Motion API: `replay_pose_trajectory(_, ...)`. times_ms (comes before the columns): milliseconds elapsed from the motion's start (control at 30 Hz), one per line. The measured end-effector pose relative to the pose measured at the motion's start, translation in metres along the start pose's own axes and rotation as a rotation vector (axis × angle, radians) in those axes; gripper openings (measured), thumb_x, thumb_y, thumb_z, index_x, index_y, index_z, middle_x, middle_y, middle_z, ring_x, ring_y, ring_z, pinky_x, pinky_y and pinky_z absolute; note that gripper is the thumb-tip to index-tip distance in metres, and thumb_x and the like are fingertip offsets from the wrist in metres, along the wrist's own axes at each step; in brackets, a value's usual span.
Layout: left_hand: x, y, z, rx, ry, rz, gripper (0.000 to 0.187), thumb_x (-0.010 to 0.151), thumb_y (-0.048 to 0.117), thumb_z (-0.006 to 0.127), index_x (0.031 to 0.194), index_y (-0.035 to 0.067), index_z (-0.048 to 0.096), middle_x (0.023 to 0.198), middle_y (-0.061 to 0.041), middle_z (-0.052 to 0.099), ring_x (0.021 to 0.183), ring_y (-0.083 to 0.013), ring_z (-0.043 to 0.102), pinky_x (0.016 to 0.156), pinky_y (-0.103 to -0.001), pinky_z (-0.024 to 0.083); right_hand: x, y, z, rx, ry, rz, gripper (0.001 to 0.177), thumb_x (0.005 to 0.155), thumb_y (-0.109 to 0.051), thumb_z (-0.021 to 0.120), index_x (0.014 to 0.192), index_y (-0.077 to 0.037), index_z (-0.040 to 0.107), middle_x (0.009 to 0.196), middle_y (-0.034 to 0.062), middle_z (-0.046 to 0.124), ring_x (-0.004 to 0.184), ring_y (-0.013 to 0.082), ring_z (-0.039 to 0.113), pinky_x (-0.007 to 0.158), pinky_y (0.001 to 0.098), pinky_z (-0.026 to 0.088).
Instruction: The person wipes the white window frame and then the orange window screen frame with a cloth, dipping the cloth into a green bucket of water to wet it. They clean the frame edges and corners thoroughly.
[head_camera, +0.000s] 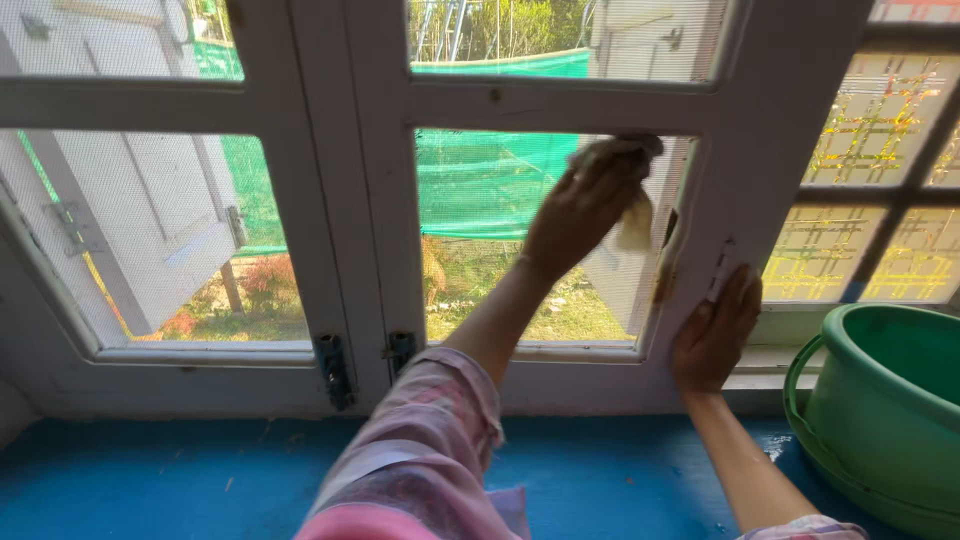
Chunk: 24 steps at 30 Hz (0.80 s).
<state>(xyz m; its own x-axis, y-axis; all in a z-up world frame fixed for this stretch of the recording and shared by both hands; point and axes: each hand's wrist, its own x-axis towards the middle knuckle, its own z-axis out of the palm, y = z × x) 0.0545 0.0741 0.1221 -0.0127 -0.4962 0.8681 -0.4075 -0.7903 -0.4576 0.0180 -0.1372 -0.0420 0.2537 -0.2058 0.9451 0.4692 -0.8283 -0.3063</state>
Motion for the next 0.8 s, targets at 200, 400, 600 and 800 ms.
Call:
replay_pose_trajectory(200,-0.039,-0.071,-0.030,0.100,-0.089,0.062,0.035,0.097,0.007,0.070,0.131,0.005,0.065,0.140,-0.010,0.062,0.135,-0.0252,0.057,0.125,-0.042,0.040,0.001,0.000,0.000,0.016,-0.008,-0.007,0.057,0.116,-0.026,0.034,0.164,0.003,0.027,0.162,0.0356,0.030,0.151,0.0538,0.033,0.127,0.0564,0.028)
replay_pose_trajectory(400,-0.062,-0.118,-0.108,0.260,-0.180,0.027,0.030,0.096,0.003,0.074,0.125,0.009,0.069,0.133,-0.010,0.069,0.133,-0.0279,0.061,0.123,-0.050,0.037,0.000,0.000,0.000,0.025,-0.008,-0.010,0.057,0.118,-0.027,0.034,0.166,0.003,0.027,0.164,0.0347,0.029,0.153,0.0532,0.032,0.128,0.0563,0.028)
replay_pose_trajectory(600,-0.106,-0.090,-0.117,0.319,-0.253,-0.029,0.040,0.095,0.002,0.073,0.134,0.010,0.068,0.137,-0.007,0.070,0.134,-0.0253,0.059,0.123,-0.042,0.038,-0.002,0.004,0.003,0.028,-0.018,0.024,0.058,0.118,-0.030,0.033,0.166,0.001,0.027,0.166,0.0319,0.028,0.155,0.0508,0.031,0.130,0.0555,0.027)
replay_pose_trajectory(800,-0.174,-0.039,-0.123,0.140,-0.552,-0.139,0.040,0.087,0.002,0.073,0.127,0.005,0.070,0.130,-0.014,0.070,0.132,-0.0322,0.061,0.109,-0.041,0.050,-0.011,0.014,0.004,-0.059,-0.101,0.101,0.059,0.116,-0.028,0.036,0.167,-0.001,0.025,0.168,0.0328,0.025,0.157,0.0491,0.029,0.125,0.0596,0.024)
